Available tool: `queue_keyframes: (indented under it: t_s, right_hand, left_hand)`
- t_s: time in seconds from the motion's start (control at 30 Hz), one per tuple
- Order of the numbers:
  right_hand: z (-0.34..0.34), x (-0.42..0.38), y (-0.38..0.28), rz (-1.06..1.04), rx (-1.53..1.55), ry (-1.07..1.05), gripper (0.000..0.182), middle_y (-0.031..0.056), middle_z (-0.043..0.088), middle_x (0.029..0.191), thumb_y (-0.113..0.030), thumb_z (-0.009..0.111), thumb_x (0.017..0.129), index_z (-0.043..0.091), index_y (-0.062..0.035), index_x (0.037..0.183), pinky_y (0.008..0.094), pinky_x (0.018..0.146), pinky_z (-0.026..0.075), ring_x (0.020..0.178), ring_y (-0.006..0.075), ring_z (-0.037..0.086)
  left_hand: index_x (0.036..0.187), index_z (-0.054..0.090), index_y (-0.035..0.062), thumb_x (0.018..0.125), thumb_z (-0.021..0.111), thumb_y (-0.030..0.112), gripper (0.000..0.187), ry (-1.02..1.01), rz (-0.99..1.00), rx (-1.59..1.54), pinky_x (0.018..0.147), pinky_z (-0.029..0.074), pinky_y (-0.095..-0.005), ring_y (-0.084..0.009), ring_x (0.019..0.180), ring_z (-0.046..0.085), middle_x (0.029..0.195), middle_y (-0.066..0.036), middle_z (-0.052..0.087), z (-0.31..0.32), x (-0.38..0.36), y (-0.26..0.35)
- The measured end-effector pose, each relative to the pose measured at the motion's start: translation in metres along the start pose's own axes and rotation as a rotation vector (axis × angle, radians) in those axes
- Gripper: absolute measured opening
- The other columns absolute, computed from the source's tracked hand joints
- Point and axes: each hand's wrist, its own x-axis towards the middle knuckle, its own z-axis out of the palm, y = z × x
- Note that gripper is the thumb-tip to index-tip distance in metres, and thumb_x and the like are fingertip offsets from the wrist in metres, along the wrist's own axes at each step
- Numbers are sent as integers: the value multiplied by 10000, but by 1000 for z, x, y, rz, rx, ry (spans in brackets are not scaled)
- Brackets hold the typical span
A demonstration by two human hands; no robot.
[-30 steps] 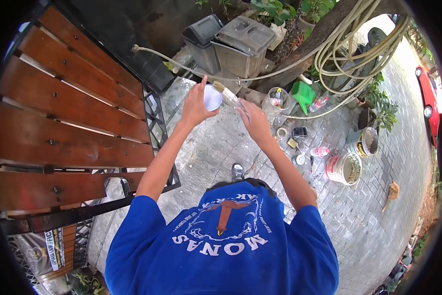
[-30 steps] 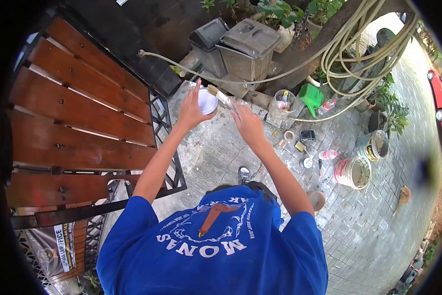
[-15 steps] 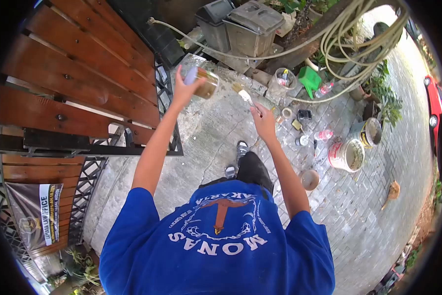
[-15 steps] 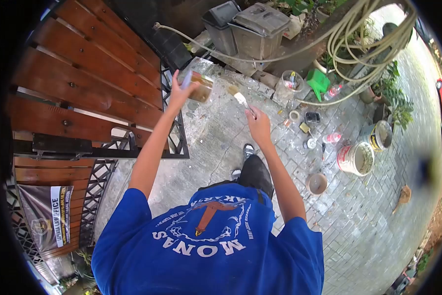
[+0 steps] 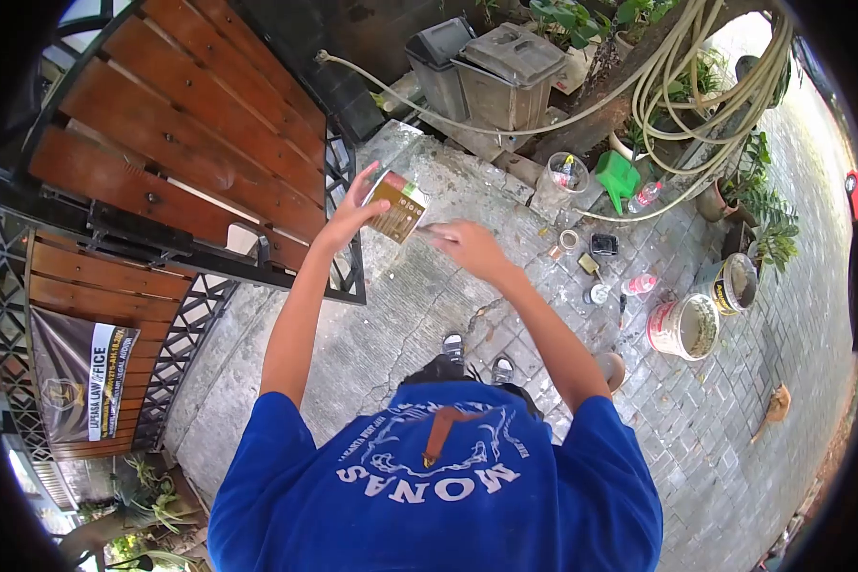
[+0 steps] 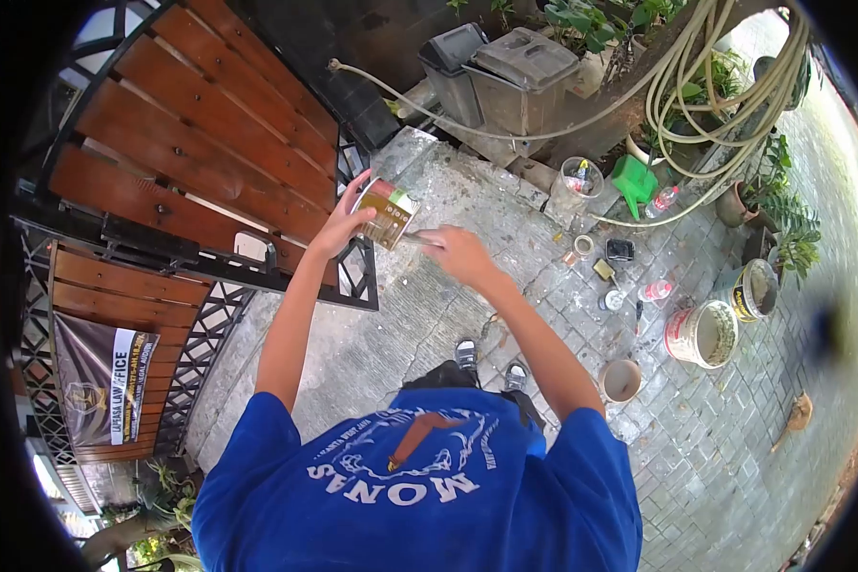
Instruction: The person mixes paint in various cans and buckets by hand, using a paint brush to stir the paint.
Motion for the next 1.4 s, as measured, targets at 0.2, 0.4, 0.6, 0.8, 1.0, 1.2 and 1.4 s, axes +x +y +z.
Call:
queue_keyframes:
  t_s: [0.2,0.4,0.6,0.8,1.0,1.2,1.4]
  right_hand:
    - [-23,-49,55,170,354,106,344,58,636,720,-317,652,951,724,-40,1142,376,679,497,674,238,606]
    - [-20,-47,46,339,776,-227,392,-18,613,737,-372,648,962,740,-7,1073,321,587,452,637,123,533]
    - [-56,-60,95,297,170,-175,405,-16,635,763,-401,666,947,763,-25,1061,317,593,449,626,120,532]
    - [-42,-37,76,227,614,-304,397,-57,562,709,-398,660,964,752,-37,1101,288,536,387,575,95,472]
    - [-3,-18,31,253,868,-532,392,-37,525,683,-434,668,952,765,-62,1033,300,527,372,575,93,460]
    - [33,-22,47,120,-290,-278,429,63,643,713,-446,673,918,755,-26,956,352,608,472,621,188,587]
    - [140,-64,3,362,242,-420,299,34,665,762,-378,652,959,705,-84,968,311,596,476,636,138,605]
  left_hand:
    - [1566,297,175,756,878,267,1001,99,98,289,1072,392,-377,-280,1279,471,1395,-186,432,45,-3,-18]
    - [1577,257,157,737,878,214,1046,88,131,245,1078,401,-376,-270,1288,475,1393,-191,453,99,-18,3]
    - [1562,294,122,689,891,308,1074,180,224,795,1139,334,-425,-305,1373,412,1446,-182,456,101,-44,22]
    - [1550,316,125,701,892,286,1038,258,180,544,1112,371,-414,-294,1319,464,1406,-181,468,85,-57,12]
    - [1558,294,118,705,904,233,1055,269,229,179,1073,410,-373,-246,1245,525,1380,-150,488,77,-92,5]
    - [1541,336,138,650,894,324,1067,456,242,880,1128,355,-441,-333,1309,460,1398,-164,473,28,-182,-14]
    - [1542,337,153,641,895,346,1077,604,167,792,1122,364,-469,-352,1313,447,1392,-182,470,-57,-282,-41]
